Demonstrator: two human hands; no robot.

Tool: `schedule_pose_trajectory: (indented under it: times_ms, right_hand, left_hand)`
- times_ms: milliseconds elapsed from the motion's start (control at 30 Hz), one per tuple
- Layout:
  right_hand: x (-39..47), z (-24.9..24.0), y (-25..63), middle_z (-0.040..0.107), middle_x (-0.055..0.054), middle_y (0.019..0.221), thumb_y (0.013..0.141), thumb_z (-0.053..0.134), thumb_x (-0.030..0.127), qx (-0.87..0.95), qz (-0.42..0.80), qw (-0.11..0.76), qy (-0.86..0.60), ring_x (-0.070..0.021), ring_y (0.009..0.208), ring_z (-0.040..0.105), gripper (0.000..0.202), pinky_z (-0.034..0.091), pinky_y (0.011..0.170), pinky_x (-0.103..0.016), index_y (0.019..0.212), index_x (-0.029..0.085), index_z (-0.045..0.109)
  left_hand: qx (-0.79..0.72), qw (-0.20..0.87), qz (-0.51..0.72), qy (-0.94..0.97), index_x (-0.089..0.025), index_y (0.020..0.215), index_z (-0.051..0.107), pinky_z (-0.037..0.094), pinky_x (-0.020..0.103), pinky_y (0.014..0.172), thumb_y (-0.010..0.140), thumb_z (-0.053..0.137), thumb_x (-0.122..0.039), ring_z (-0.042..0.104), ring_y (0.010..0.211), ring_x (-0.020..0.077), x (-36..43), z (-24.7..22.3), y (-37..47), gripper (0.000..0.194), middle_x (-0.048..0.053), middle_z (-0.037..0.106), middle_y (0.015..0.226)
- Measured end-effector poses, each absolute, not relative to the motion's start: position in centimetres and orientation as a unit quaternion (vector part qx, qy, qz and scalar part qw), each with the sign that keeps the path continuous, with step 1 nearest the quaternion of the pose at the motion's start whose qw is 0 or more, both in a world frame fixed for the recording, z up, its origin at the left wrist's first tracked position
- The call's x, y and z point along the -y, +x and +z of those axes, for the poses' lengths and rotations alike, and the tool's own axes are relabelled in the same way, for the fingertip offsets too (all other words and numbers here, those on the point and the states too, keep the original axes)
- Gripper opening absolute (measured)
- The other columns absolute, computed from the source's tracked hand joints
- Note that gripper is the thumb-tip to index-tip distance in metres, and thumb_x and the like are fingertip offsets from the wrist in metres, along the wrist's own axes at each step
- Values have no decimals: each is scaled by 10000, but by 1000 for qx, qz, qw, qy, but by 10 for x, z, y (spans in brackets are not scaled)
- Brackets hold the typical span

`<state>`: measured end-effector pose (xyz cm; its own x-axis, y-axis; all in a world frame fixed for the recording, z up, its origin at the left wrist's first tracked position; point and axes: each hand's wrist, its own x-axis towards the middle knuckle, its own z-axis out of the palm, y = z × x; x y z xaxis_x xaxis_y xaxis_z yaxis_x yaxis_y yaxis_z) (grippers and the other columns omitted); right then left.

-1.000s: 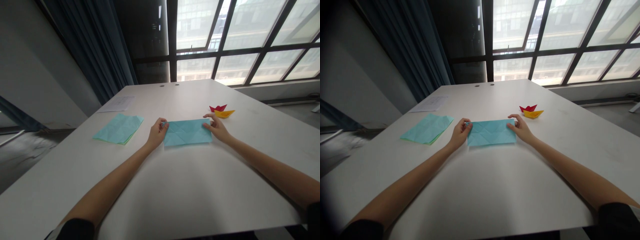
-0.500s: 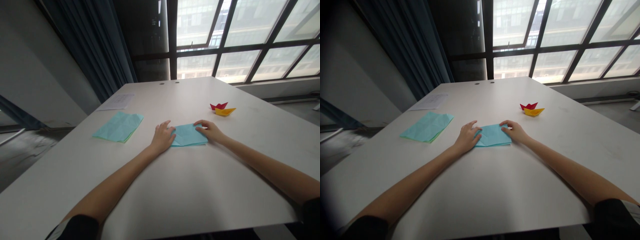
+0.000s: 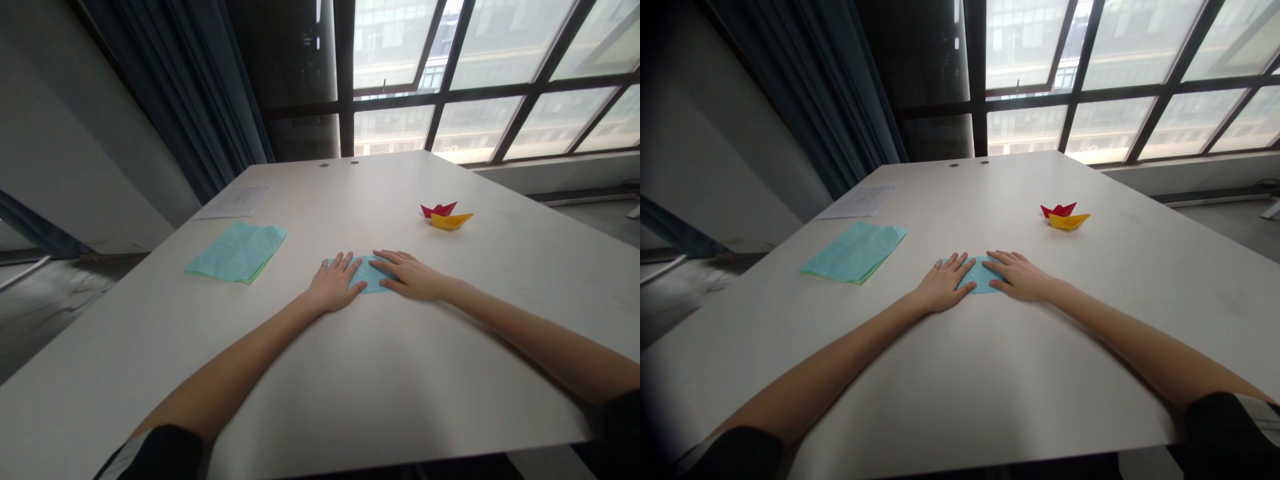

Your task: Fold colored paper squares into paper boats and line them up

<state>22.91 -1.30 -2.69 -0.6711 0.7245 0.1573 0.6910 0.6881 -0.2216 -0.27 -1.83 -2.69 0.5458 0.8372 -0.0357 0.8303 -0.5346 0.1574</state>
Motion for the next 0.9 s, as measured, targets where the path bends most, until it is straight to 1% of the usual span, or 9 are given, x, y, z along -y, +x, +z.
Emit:
schedule_pose_trajectory:
  times_ms: [100, 167, 333, 500, 567, 767, 833, 900]
  right_hand:
    - [13, -32, 231, 258, -99, 1469, 896, 289, 516, 907, 101, 70, -402, -285, 1339, 247, 577, 210, 1051, -554, 1418, 276, 234]
    - [12, -34, 234, 220, -83, 1480, 897, 272, 529, 906, 110, 59, -404, -280, 1349, 213, 584, 171, 1057, -572, 1426, 298, 184]
    - [10, -34, 238, 180, -81, 1485, 894, 272, 540, 906, 117, 55, -402, -287, 1349, 200, 588, 141, 1056, -593, 1425, 307, 174]
    - [11, -29, 239, 139, -84, 1490, 889, 260, 554, 902, 125, 25, -413, -284, 1358, 165, 607, 113, 1055, -603, 1429, 298, 156]
    - [11, -28, 242, 151, -85, 1489, 880, 281, 564, 901, 127, 28, -414, -294, 1353, 179, 620, 118, 1054, -607, 1428, 298, 167]
    - [11, -29, 246, 209, -97, 1482, 808, 417, 608, 914, 110, 68, -385, -320, 1336, 237, 721, 114, 1056, -604, 1423, 306, 194]
    - [11, -26, 245, 274, -112, 1463, 775, 461, 623, 917, 97, 87, -378, -323, 1309, 301, 756, 116, 1053, -603, 1415, 293, 233]
    - [11, -22, 243, 387, -117, 1403, 751, 496, 623, 923, 80, 108, -362, -310, 1254, 389, 739, 145, 1054, -584, 1381, 275, 326]
  left_hand:
    - [-472, 84, 18, 877, -241, 1426, 179, 135, 547, 1065, 854, 203, -614, 113, 1375, 291, 17, -27, -3, 683, 77, 141, 1502]
    - [-474, 89, 12, 876, -243, 1429, 166, 124, 551, 1066, 847, 201, -627, 107, 1377, 286, 16, -26, -4, 698, 76, 125, 1503]
    - [-502, 110, -16, 857, -219, 1433, 146, 135, 561, 1055, 809, 240, -681, 93, 1376, 303, 16, -21, -10, 782, 107, 81, 1500]
    - [-519, 132, -70, 841, -186, 1440, 71, 125, 587, 1040, 767, 243, -733, 53, 1378, 311, 12, -12, -27, 885, 135, 17, 1495]
    - [-520, 141, -90, 838, -166, 1440, 46, 115, 593, 1038, 751, 255, -746, 45, 1378, 311, 10, -9, -34, 925, 147, -3, 1491]
    - [-510, 150, -88, 842, -147, 1439, 38, 147, 563, 1040, 750, 265, -741, 37, 1379, 303, 6, -9, -41, 938, 174, -1, 1485]
    - [-510, 152, -91, 842, -148, 1439, 31, 147, 565, 1040, 744, 264, -747, 35, 1379, 304, 6, -9, -42, 947, 172, -4, 1486]
    - [-511, 153, -94, 841, -151, 1440, 29, 146, 568, 1039, 741, 266, -748, 34, 1379, 306, 6, -9, -42, 950, 168, -4, 1486]
